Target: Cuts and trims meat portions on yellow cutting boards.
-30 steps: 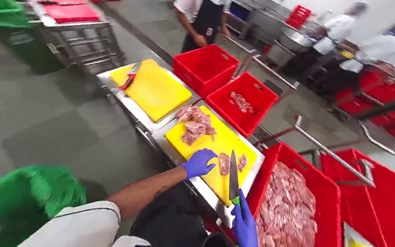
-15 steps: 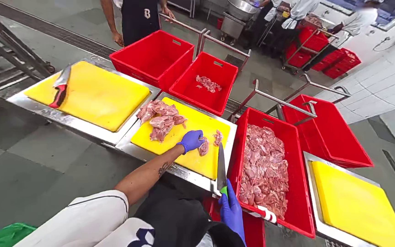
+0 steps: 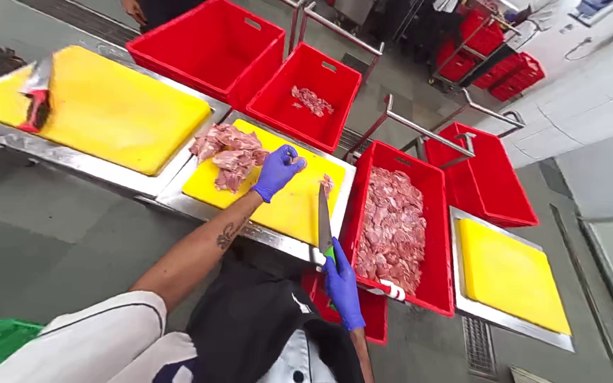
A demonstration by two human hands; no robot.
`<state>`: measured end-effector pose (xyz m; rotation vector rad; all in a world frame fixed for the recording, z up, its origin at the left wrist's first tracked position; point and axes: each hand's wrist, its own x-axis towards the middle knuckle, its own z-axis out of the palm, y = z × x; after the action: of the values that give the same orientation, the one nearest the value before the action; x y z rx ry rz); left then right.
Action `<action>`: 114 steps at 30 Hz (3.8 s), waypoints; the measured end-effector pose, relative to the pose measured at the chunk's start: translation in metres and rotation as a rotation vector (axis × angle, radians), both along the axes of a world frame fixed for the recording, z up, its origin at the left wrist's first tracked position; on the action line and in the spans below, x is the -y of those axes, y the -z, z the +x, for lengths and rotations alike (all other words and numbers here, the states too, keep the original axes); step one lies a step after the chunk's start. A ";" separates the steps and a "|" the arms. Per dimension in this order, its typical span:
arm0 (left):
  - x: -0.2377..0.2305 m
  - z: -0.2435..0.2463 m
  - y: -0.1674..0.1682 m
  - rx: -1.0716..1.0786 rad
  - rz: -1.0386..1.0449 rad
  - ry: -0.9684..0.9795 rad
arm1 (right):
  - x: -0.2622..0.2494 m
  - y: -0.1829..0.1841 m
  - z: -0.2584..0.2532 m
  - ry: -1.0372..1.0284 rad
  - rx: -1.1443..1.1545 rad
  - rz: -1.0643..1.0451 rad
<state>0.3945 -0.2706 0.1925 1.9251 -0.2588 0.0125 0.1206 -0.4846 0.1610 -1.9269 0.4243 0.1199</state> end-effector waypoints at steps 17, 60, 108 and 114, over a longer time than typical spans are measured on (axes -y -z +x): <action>-0.027 -0.083 0.068 0.193 0.472 0.629 | -0.031 -0.001 0.044 -0.249 -0.097 -0.455; -0.025 0.032 0.039 -0.242 0.544 0.578 | 0.010 -0.040 0.049 -0.170 0.001 -0.368; -0.028 -0.058 0.088 0.174 0.505 0.362 | -0.072 -0.024 0.080 -0.504 -0.183 -0.771; -0.032 -0.044 0.077 0.078 0.575 0.307 | -0.086 -0.008 0.139 -0.418 -0.028 -0.611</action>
<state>0.3509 -0.2383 0.1150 2.4351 -0.6654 -0.2119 0.2599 -0.3988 0.1686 -2.6022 0.0642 0.3177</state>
